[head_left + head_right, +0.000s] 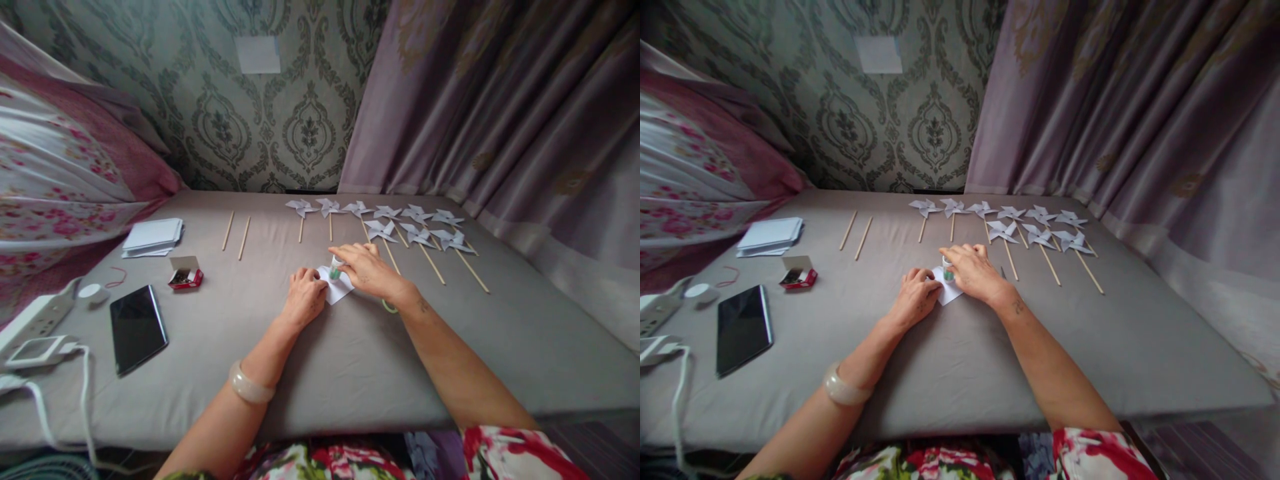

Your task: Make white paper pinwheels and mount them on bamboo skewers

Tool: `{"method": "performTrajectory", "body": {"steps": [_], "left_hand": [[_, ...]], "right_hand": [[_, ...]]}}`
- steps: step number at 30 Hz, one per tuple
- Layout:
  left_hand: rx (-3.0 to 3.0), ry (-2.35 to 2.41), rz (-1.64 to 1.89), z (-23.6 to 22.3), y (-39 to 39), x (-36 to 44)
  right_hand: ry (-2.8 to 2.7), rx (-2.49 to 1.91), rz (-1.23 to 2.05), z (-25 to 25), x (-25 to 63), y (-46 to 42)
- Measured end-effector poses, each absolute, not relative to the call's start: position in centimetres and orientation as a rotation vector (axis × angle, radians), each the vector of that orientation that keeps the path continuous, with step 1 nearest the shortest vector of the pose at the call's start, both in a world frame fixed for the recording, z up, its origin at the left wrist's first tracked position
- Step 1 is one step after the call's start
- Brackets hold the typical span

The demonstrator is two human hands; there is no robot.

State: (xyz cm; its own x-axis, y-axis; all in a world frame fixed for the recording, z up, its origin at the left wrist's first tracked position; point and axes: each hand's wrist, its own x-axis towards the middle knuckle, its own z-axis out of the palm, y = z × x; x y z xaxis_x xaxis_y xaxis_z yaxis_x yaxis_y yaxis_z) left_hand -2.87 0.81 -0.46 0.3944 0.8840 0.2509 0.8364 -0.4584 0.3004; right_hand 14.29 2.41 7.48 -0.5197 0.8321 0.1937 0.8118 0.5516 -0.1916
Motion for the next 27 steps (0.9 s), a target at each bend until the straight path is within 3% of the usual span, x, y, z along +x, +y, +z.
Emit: {"method": "performTrajectory", "body": {"steps": [5,11,18,21,27], "left_hand": [[2.517,1.561,0.568,-0.3,0.8,-2.8],[2.498,1.565,0.555,-0.2,0.8,-2.8],[2.485,1.552,0.605,-0.4,1.1,-2.9],[2.466,1.55,0.624,-0.5,1.2,-3.0],[2.454,1.56,0.66,-0.5,1.2,-3.0]], "right_hand": [[-2.253,-1.573,0.139,6.7,15.1,2.6],[-1.481,-1.564,0.421,3.7,16.9,3.4],[-0.321,-1.097,1.293,4.6,18.1,4.0],[-0.166,-0.929,1.528,4.9,17.5,3.7],[-0.137,-0.863,1.656,3.1,15.9,3.0]]}}
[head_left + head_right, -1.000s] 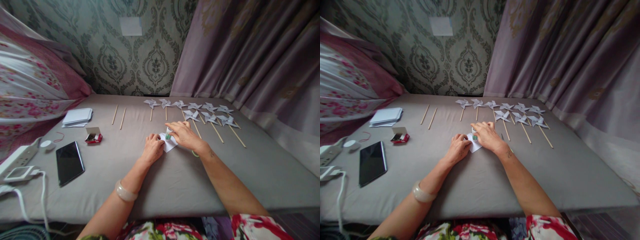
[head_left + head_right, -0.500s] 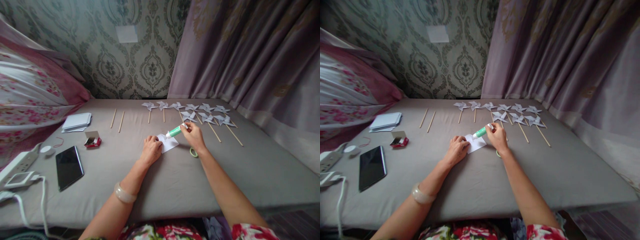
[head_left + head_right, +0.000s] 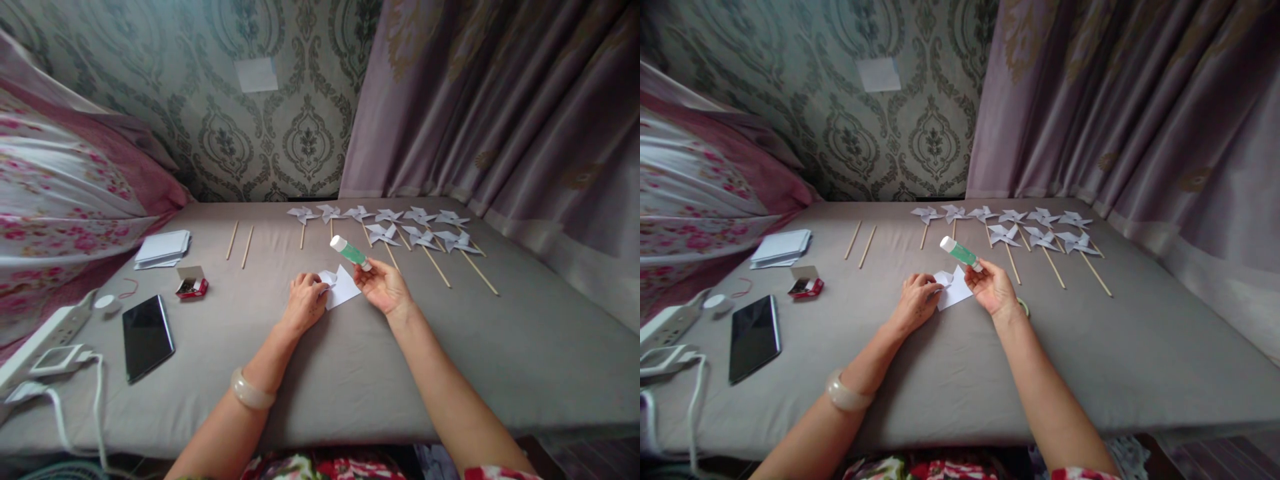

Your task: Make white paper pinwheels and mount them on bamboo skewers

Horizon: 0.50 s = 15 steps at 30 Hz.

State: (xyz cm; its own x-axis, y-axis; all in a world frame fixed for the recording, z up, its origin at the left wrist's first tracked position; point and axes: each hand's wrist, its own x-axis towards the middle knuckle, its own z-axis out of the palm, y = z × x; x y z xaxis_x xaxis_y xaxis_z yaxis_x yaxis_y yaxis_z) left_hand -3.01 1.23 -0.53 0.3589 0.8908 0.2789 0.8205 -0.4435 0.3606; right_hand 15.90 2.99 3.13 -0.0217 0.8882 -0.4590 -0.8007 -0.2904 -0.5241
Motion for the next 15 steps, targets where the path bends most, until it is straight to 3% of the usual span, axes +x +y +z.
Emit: {"method": "performTrajectory", "body": {"steps": [8,15], "left_hand": [[2.49,1.527,0.612,-0.7,1.3,-2.9],[2.512,1.547,0.529,-0.4,0.8,-2.7]], "right_hand": [[-0.402,-0.864,1.665,1.3,16.6,3.0],[-0.61,-0.63,1.781,5.0,14.1,2.2]]}}
